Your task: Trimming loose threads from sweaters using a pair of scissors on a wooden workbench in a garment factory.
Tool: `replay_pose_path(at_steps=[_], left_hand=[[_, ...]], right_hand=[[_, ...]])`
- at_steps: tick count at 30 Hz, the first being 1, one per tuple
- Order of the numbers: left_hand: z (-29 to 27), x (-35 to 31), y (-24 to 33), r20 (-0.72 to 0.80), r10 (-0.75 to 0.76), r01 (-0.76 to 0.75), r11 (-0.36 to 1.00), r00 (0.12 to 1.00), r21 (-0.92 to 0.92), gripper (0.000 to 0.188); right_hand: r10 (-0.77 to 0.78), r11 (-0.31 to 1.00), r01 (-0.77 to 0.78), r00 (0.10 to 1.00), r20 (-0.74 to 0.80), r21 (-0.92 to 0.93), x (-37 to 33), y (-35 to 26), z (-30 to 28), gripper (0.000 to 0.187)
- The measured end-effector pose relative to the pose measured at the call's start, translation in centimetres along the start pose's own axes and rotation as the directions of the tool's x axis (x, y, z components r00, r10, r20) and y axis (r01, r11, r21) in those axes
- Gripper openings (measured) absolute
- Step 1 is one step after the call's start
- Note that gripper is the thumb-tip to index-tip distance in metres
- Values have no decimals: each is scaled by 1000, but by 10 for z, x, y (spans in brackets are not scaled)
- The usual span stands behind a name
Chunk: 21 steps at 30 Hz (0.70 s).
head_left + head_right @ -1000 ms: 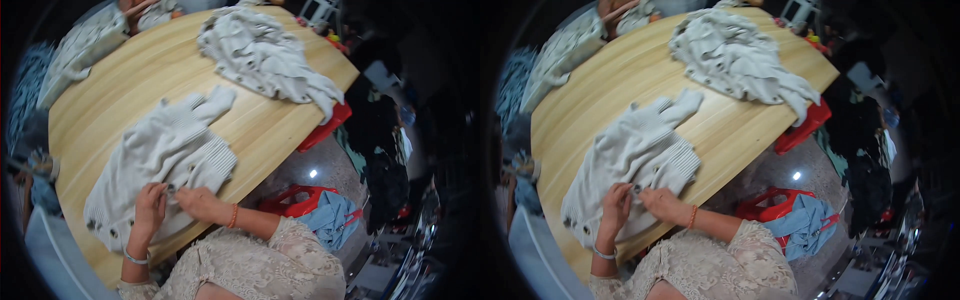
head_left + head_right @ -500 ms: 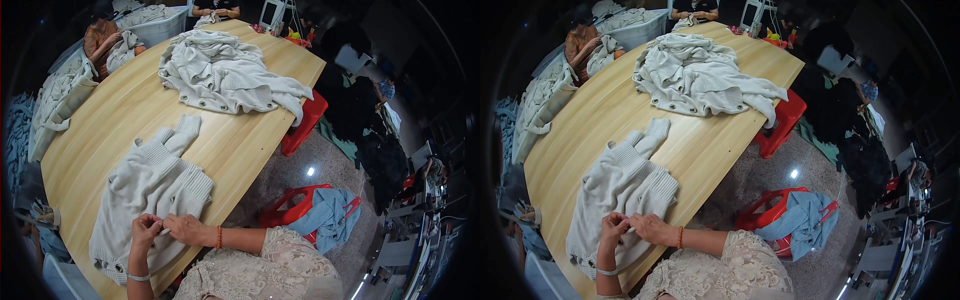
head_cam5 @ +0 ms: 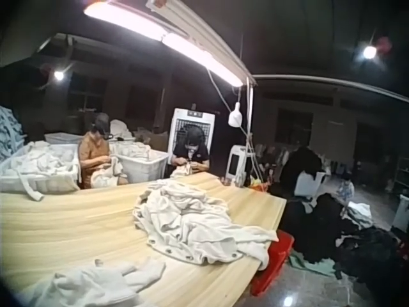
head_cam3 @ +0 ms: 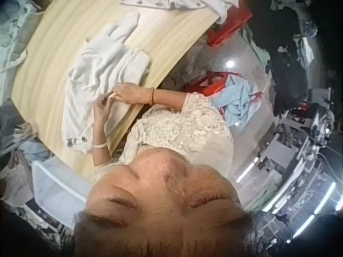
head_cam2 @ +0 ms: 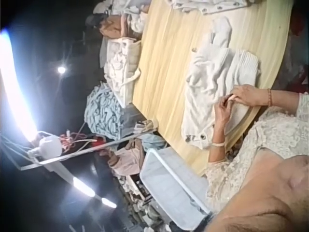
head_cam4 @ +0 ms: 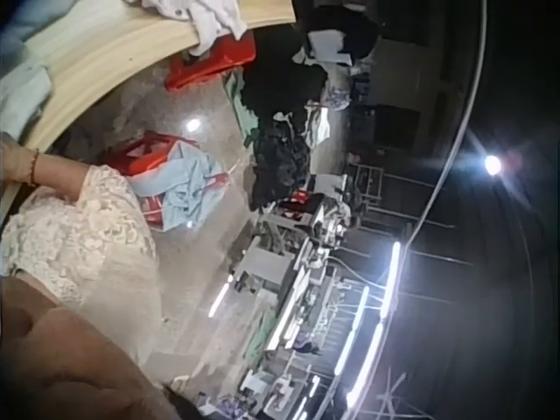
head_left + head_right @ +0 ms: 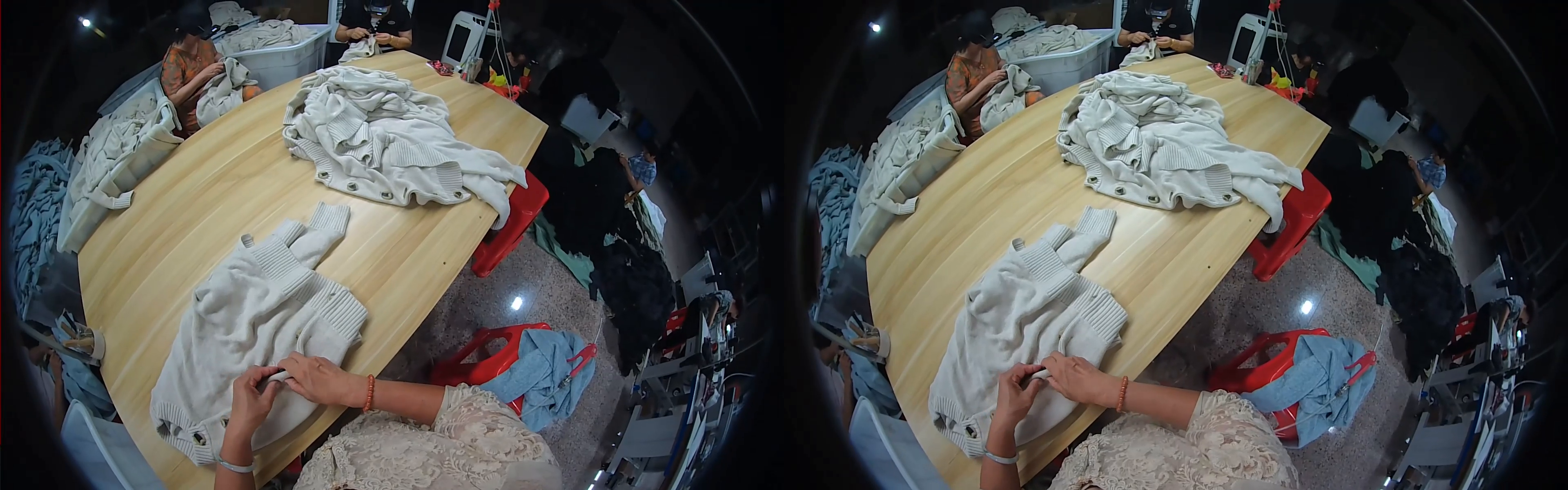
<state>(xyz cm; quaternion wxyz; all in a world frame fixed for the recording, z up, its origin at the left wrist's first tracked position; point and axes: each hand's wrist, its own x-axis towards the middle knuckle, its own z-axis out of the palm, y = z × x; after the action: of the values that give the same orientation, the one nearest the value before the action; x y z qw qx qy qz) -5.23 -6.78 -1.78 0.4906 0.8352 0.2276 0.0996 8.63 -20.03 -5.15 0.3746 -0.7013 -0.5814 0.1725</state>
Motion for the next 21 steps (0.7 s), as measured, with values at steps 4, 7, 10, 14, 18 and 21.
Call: replay_pose_path(at_steps=[4, 7, 10, 14, 18, 21], left_hand=[[3, -2, -12, 1, -114, 114, 992, 993, -57, 22], [8, -1, -15, -42, -123, 113, 975, 992, -192, 18], [9, 0, -18, -41, -151, 139, 966, 988, -217, 17], [6, 1, -17, -38, -142, 130, 967, 989, -218, 17], [5, 1, -16, -12, -133, 127, 964, 991, -233, 14], [4, -1, -21, 11, -105, 104, 956, 994, -274, 12]], right_hand=[[24, 994, -29, 998, 53, 103, 6, 8, -3, 24], [20, 985, -27, 999, 43, 168, 8, 12, -2, 22], [53, 982, -58, 998, 34, 181, 9, 8, -7, 21], [66, 979, -80, 995, 78, 185, 13, 6, -14, 21], [23, 982, -28, 999, 29, 184, 12, 15, -7, 19], [50, 975, -65, 996, 74, 213, 11, 16, -7, 18]])
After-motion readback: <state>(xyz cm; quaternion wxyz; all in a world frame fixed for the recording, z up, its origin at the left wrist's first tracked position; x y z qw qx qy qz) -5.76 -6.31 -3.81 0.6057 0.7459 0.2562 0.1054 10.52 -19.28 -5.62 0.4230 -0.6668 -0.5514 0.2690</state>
